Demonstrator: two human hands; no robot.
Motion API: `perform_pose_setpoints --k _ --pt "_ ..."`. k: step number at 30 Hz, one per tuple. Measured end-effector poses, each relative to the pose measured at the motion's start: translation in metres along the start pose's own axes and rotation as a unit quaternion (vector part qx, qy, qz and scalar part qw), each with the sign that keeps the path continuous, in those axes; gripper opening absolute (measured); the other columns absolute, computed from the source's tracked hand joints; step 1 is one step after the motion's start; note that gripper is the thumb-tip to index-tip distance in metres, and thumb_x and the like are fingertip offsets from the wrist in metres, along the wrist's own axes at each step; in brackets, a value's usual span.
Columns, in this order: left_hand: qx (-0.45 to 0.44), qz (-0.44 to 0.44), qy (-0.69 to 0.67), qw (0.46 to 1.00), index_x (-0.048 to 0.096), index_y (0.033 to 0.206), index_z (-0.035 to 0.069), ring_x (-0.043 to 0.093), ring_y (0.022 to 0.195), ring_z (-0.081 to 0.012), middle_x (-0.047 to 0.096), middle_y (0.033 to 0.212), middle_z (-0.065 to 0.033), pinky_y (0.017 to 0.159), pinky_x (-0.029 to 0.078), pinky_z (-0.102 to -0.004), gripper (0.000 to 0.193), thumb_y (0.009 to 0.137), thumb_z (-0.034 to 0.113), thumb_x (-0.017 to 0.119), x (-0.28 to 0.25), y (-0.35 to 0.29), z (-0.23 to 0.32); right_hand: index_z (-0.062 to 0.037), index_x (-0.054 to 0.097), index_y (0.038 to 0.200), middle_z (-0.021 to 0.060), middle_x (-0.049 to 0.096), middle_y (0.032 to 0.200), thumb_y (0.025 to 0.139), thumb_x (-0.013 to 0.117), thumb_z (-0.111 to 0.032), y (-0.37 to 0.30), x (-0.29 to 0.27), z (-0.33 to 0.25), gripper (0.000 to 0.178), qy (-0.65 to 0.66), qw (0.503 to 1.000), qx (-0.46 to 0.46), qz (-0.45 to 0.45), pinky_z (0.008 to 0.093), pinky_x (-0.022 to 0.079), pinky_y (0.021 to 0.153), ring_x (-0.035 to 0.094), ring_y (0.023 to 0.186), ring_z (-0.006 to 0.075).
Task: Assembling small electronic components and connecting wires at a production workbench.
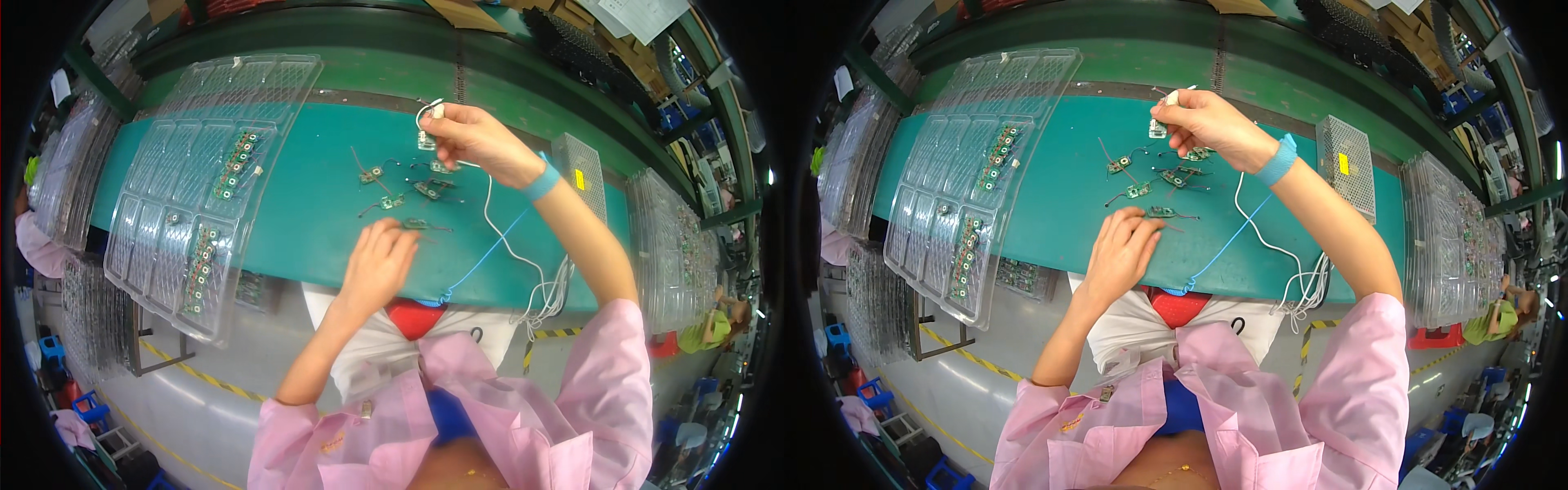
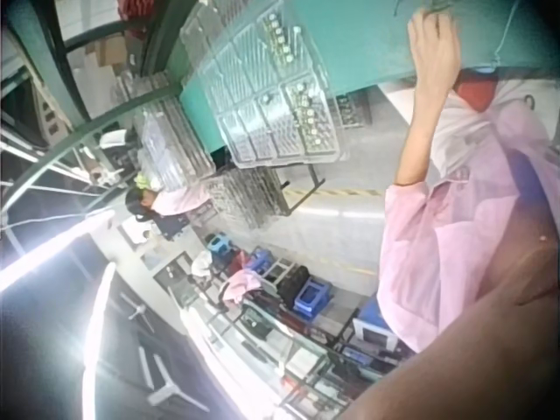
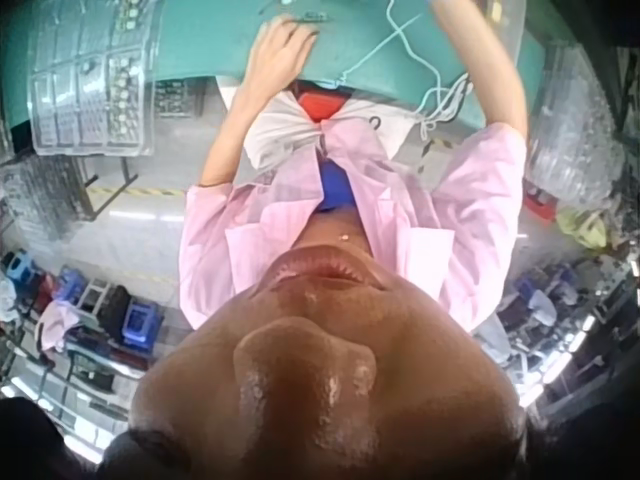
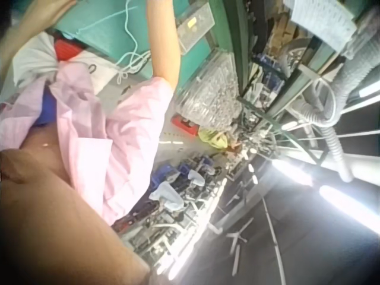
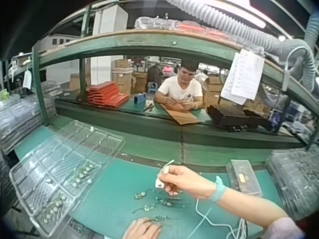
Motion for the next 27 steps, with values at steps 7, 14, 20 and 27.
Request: perform_pose_setpoints --k 7,14,20,27 --pt "-0.018 0.026 -0.034 0.999 0.059 0.101 0.007 0.054 0.091 -0.0220 0.050 0.092 -0.0057 0.078 0.043 -0.0328 0.029 0.073 0.001 0.062 -0.013 -0.010 0.002 -0.0015 0.055 0.101 0.0077 0.060 0.083 0.089 0.053 -0.024 0.005 0.017 -0.007 0.025 -0.142 0.989 -0.042 -0.029 0.0261 0.049 0.061 0.057 0.070 0.0152" --pt "-0.054 0.063 0.018 0.996 0.061 0.101 0.006 0.054 0.099 -0.0219 0.055 0.096 -0.0049 0.085 0.043 -0.0346 0.020 0.081 0.006 0.060 -0.019 0.003 -0.020 -0.0079 0.053 0.099 0.0064 0.061 0.081 0.087 0.054 -0.018 -0.022 -0.016 0.056 0.015 -0.489 0.872 -0.018 -0.028 0.0298 0.047 0.060 0.056 0.067 0.0157" --pt "-0.042 0.025 0.070 0.996 0.059 0.107 0.007 0.053 0.104 -0.0231 0.055 0.100 -0.0058 0.090 0.041 -0.0360 0.024 0.082 0.009 0.060 -0.013 0.019 -0.029 -0.0094 0.051 0.101 0.0073 0.062 0.082 0.088 0.053 -0.020 -0.041 -0.005 0.060 0.017 -0.558 0.830 -0.012 -0.007 0.0322 0.048 0.061 0.058 0.066 0.0213" --pt "-0.072 -0.003 0.125 0.990 0.058 0.110 0.007 0.052 0.107 -0.0235 0.055 0.101 -0.0066 0.092 0.040 -0.0366 0.027 0.084 0.013 0.060 -0.015 0.015 -0.052 -0.0106 0.049 0.106 0.0095 0.063 0.090 0.089 0.051 -0.021 -0.044 -0.023 0.051 0.020 -0.346 0.912 0.126 -0.180 0.0360 0.048 0.062 0.061 0.072 0.0269"
Point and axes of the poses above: each hand's wrist, its own y-axis towards the middle knuckle, its own x-axis out of the palm, z = x × y, the point moved 3 cm from there along y, towards the middle knuckle
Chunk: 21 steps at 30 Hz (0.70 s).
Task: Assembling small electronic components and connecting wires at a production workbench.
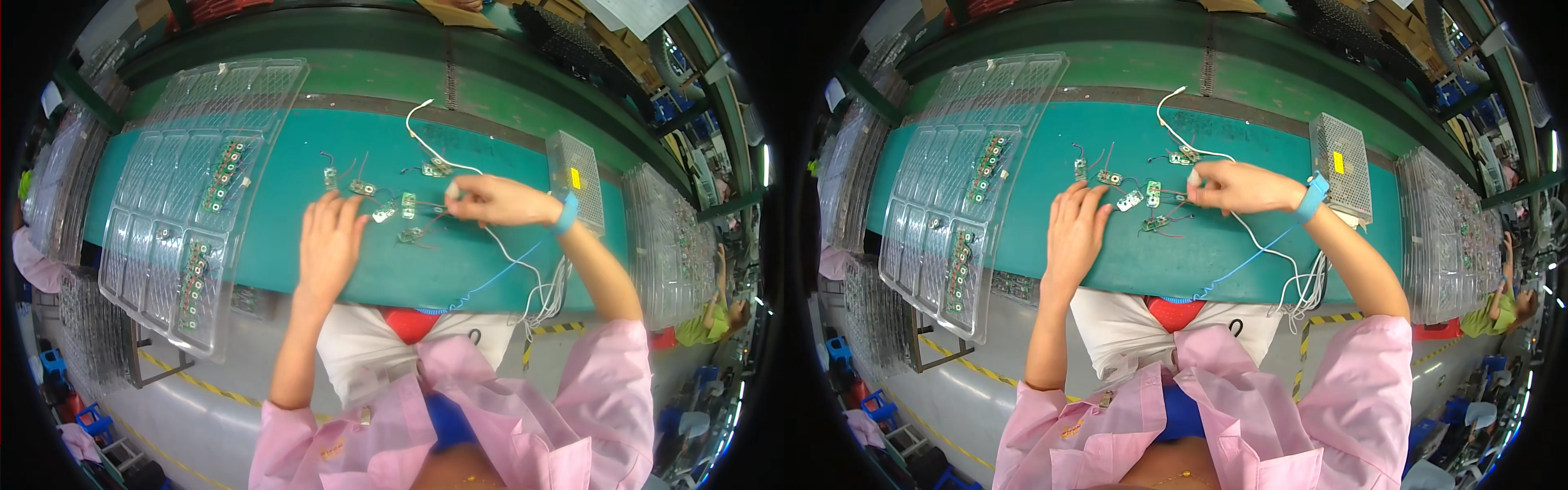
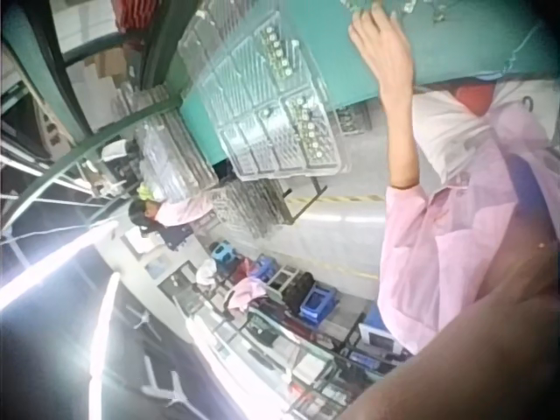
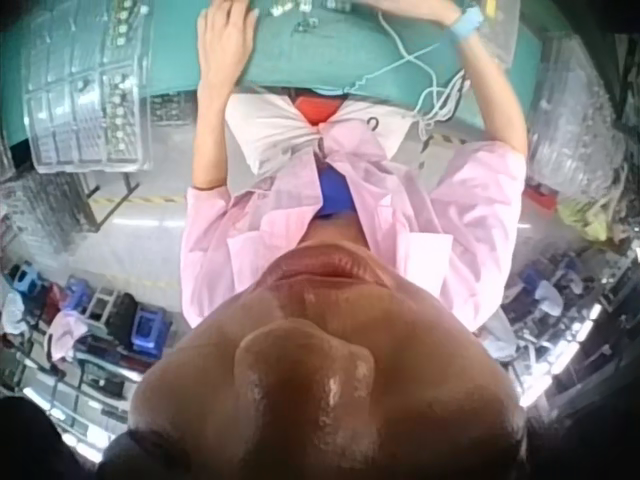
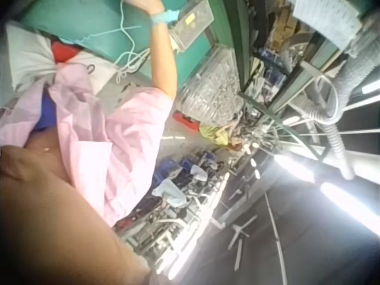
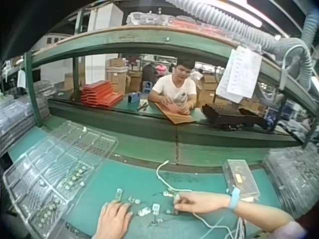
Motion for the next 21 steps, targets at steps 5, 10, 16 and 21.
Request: perform_pose_setpoints --k 5,10,16,21 --pt "-0.047 0.012 0.054 0.997 0.058 0.110 0.007 0.052 0.108 -0.0236 0.056 0.102 -0.0068 0.091 0.040 -0.0361 0.027 0.084 0.013 0.060 -0.007 0.002 -0.014 -0.0097 0.049 0.105 0.0081 0.063 0.087 0.090 0.051 -0.021 0.014 -0.009 0.011 0.020 -0.151 0.950 -0.016 0.274 0.0351 0.048 0.060 0.060 0.070 0.0269" --pt "-0.024 0.039 0.012 0.999 0.058 0.108 0.007 0.052 0.105 -0.0244 0.053 0.099 -0.0076 0.090 0.041 -0.0373 0.031 0.078 0.009 0.064 -0.012 0.004 -0.002 -0.0087 0.048 0.107 0.0069 0.062 0.084 0.090 0.051 -0.022 0.031 0.002 0.019 0.022 -0.282 0.885 -0.037 0.368 0.0328 0.048 0.060 0.059 0.067 0.0238" --pt "-0.022 0.034 -0.057 0.998 0.060 0.108 0.006 0.052 0.108 -0.0240 0.055 0.101 -0.0063 0.090 0.040 -0.0365 0.025 0.083 0.009 0.060 -0.007 -0.009 0.017 -0.0086 0.047 0.109 0.0092 0.061 0.085 0.090 0.052 -0.023 0.035 -0.017 0.022 0.024 -0.161 0.919 -0.032 0.358 0.0347 0.049 0.063 0.059 0.070 0.0245" --pt "-0.048 0.032 -0.090 0.994 0.060 0.108 0.006 0.051 0.108 -0.0245 0.055 0.101 -0.0057 0.090 0.040 -0.0364 0.025 0.083 0.007 0.059 -0.006 -0.018 0.019 -0.0064 0.048 0.103 0.0097 0.061 0.082 0.090 0.051 -0.024 0.040 -0.028 0.007 0.022 0.041 0.945 -0.048 0.320 0.0358 0.049 0.063 0.059 0.070 0.0250"
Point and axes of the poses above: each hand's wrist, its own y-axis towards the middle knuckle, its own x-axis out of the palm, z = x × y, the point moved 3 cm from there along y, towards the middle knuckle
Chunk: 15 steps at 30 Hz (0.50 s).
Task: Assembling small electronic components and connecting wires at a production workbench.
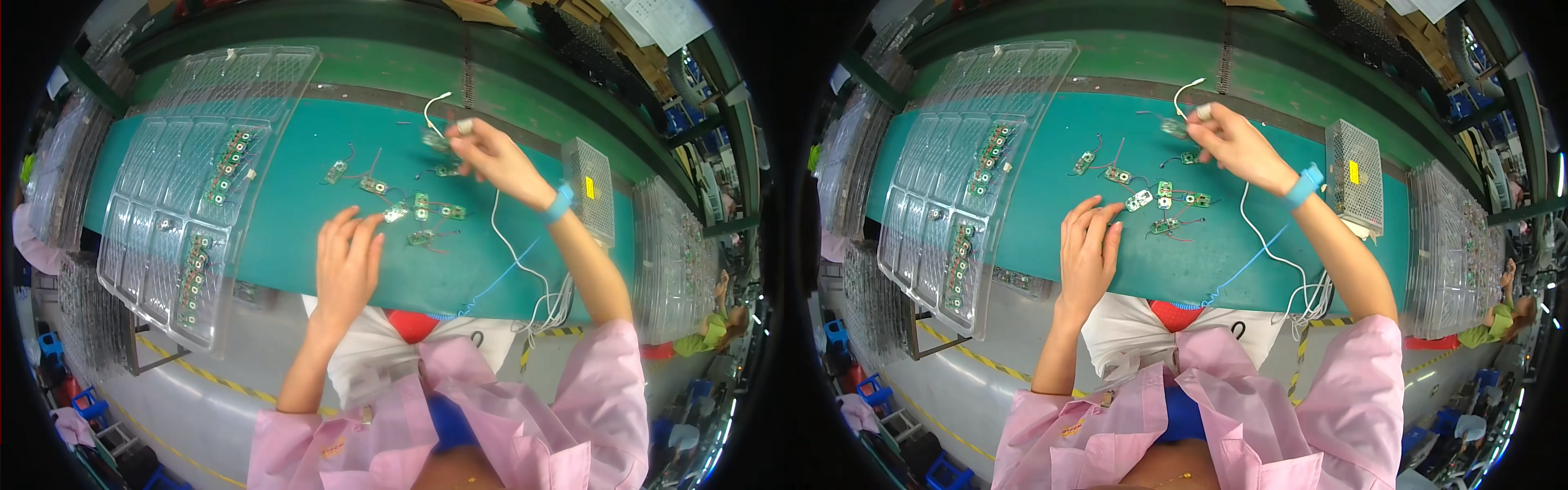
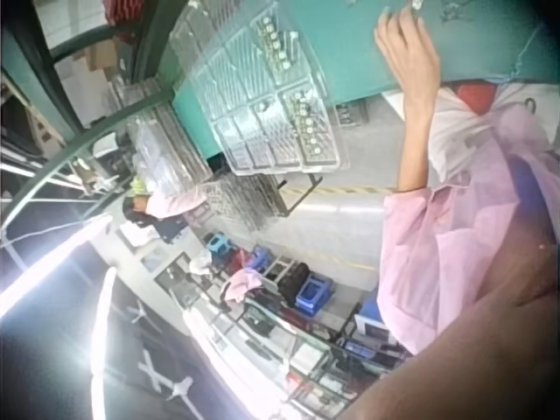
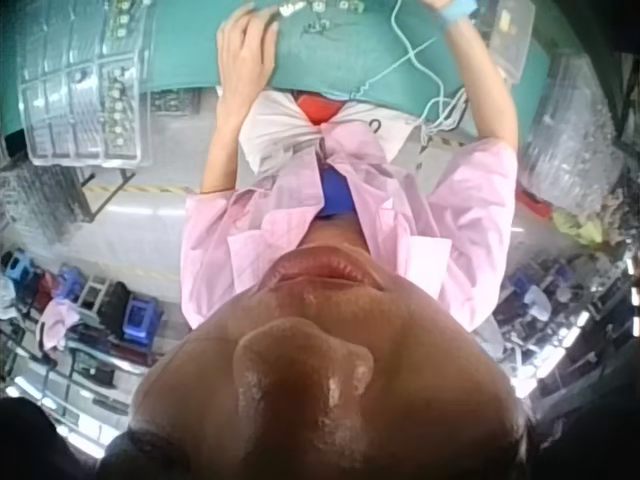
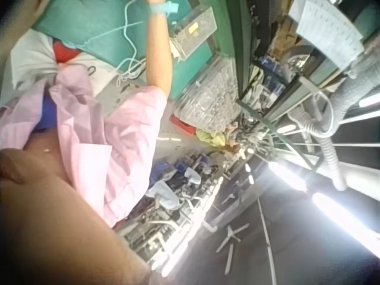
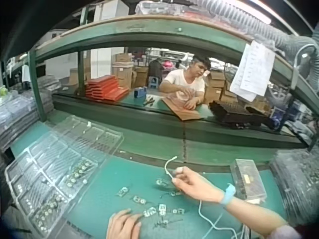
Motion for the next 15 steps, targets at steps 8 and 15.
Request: perform_pose_setpoints --k 8,15 --pt "-0.027 0.019 -0.043 0.999 0.061 0.107 0.006 0.052 0.107 -0.0243 0.055 0.100 -0.0057 0.088 0.042 -0.0349 0.023 0.083 0.004 0.058 -0.002 -0.005 -0.001 -0.0048 0.053 0.094 0.0052 0.058 0.074 0.092 0.049 -0.020 0.028 0.015 0.029 0.016 -0.307 0.942 -0.088 0.100 0.0292 0.046 0.060 0.054 0.063 0.0169" --pt "-0.097 -0.019 -0.217 0.971 0.059 0.106 0.005 0.053 0.104 -0.0215 0.056 0.093 -0.0060 0.086 0.042 -0.0333 0.019 0.089 0.013 0.054 -0.010 -0.009 0.009 -0.0036 0.052 0.095 0.0039 0.057 0.076 0.091 0.051 -0.012 -0.053 -0.014 -0.034 0.010 0.187 0.973 -0.050 0.125 0.0222 0.043 0.054 0.051 0.059 0.0104"
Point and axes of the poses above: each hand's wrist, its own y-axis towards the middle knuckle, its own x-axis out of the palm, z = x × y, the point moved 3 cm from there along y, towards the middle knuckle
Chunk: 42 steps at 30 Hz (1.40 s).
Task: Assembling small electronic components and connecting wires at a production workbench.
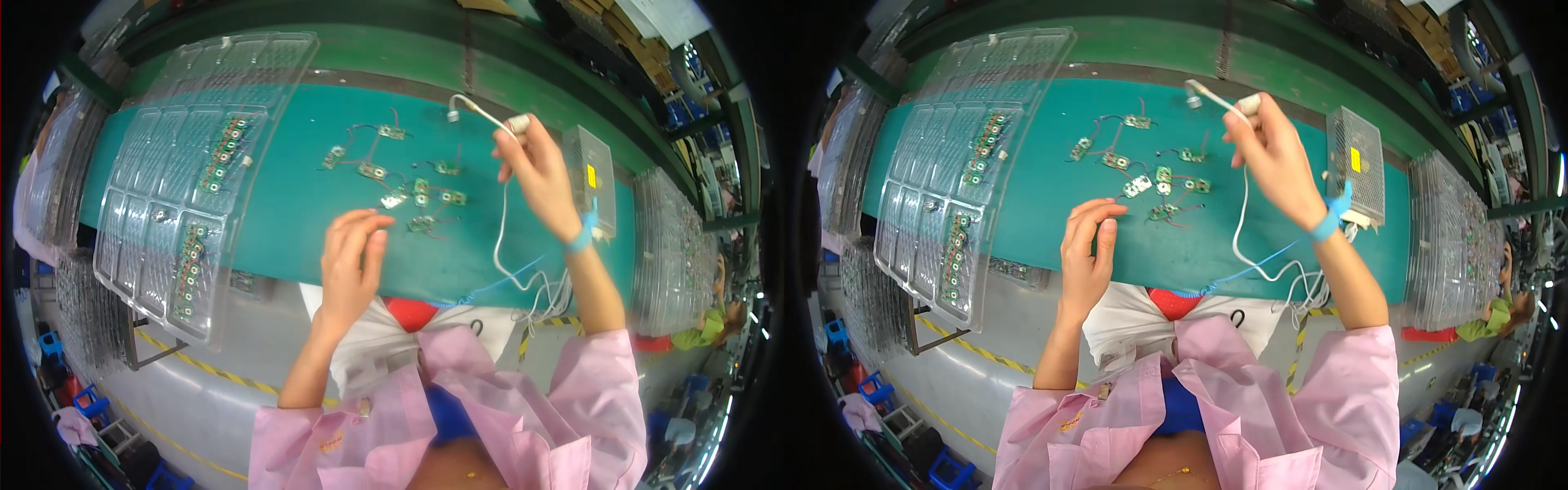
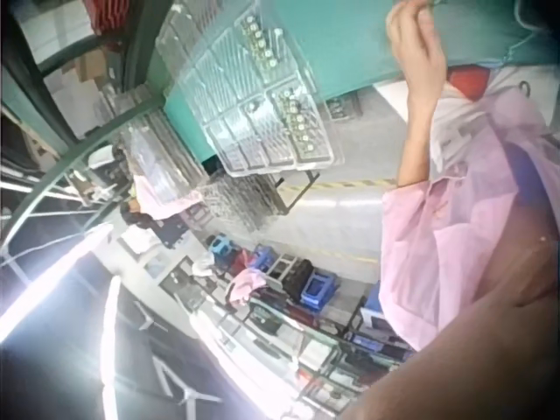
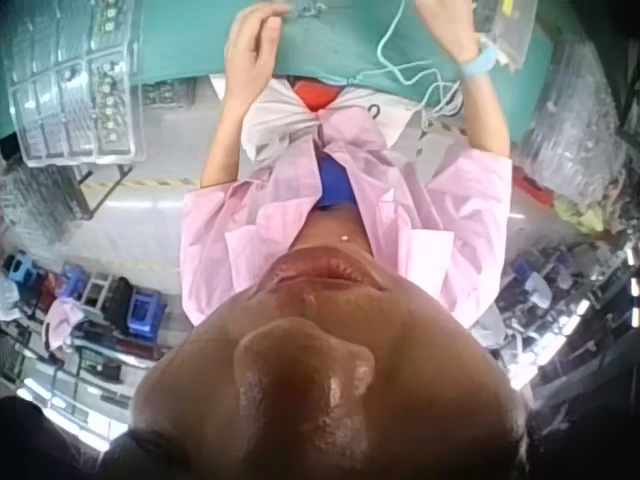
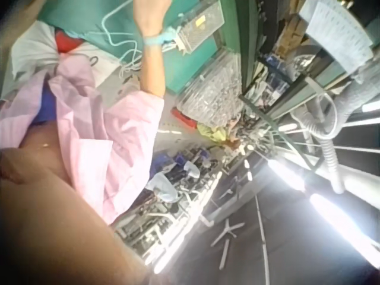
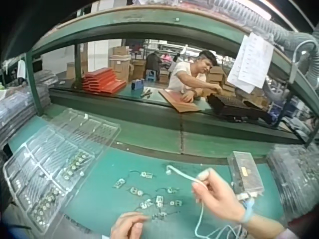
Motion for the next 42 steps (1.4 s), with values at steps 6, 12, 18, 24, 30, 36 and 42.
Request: perform_pose_setpoints --k 6,12,18,24,30,36,42 --pt "-0.242 -0.115 -0.465 0.844 0.057 0.103 0.004 0.055 0.093 -0.0181 0.056 0.087 -0.0049 0.080 0.042 -0.0298 0.028 0.098 0.026 0.042 0.019 -0.004 0.038 -0.0075 0.053 0.088 0.0028 0.048 0.064 0.076 0.064 -0.009 -0.103 0.030 -0.027 0.016 -0.289 0.901 -0.308 -0.095 0.0285 0.040 0.048 0.045 0.049 0.0200" --pt "-0.288 -0.096 -0.699 0.647 0.055 0.099 0.003 0.049 0.064 -0.0112 0.049 0.070 -0.0007 0.059 0.038 -0.0228 0.030 0.099 0.028 0.039 0.009 -0.019 0.022 -0.0074 0.052 0.091 0.0030 0.048 0.067 0.083 0.061 -0.019 -0.141 0.053 -0.010 0.017 -0.246 0.917 -0.246 -0.195 0.0306 0.042 0.050 0.048 0.052 0.0208" --pt "-0.349 -0.057 -0.625 0.696 0.055 0.096 0.003 0.030 0.048 -0.0047 0.037 0.057 0.0039 0.045 0.023 -0.0189 0.028 0.099 0.026 0.040 -0.008 -0.043 0.014 -0.0100 0.055 0.112 0.0075 0.055 0.089 0.089 0.056 -0.025 -0.112 0.047 0.006 0.028 -0.181 0.951 -0.216 -0.131 0.0315 0.045 0.062 0.053 0.071 0.0218" --pt "-0.380 -0.017 -0.507 0.773 0.056 0.096 0.004 0.026 0.047 -0.0039 0.034 0.054 0.0048 0.046 0.021 -0.0179 0.027 0.099 0.026 0.040 -0.001 -0.059 0.016 -0.0104 0.057 0.108 0.0061 0.055 0.097 0.085 0.059 -0.018 -0.069 0.058 0.025 0.025 -0.321 0.910 -0.258 -0.052 0.0292 0.045 0.072 0.052 0.085 0.0212" --pt "-0.387 -0.061 -0.490 0.779 0.056 0.095 0.004 0.025 0.048 -0.0029 0.030 0.053 0.0062 0.046 0.019 -0.0178 0.026 0.098 0.025 0.042 -0.003 -0.064 0.014 -0.0097 0.055 0.100 0.0063 0.054 0.102 0.088 0.056 -0.019 -0.048 0.072 0.043 0.016 -0.290 0.915 -0.280 -0.013 0.0305 0.046 0.074 0.053 0.083 0.0221" --pt "-0.376 -0.066 -0.457 0.803 0.055 0.094 0.003 0.024 0.048 -0.0023 0.028 0.054 0.0068 0.045 0.017 -0.0181 0.026 0.098 0.024 0.041 -0.001 -0.059 0.017 -0.0061 0.055 0.101 0.0056 0.056 0.088 0.093 0.053 -0.019 -0.039 0.049 0.036 0.016 0.134 0.990 -0.048 -0.017 0.0283 0.045 0.070 0.052 0.074 0.0169" --pt "-0.378 -0.096 -0.467 0.794 0.058 0.089 0.002 0.023 0.050 -0.0025 0.029 0.054 0.0075 0.047 0.018 -0.0178 0.029 0.097 0.026 0.043 0.006 -0.050 0.026 -0.0023 0.053 0.104 0.0032 0.053 0.076 0.096 0.048 -0.017 -0.064 0.046 0.040 0.018 0.449 0.860 0.164 -0.178 0.0224 0.039 0.057 0.045 0.061 0.0099"
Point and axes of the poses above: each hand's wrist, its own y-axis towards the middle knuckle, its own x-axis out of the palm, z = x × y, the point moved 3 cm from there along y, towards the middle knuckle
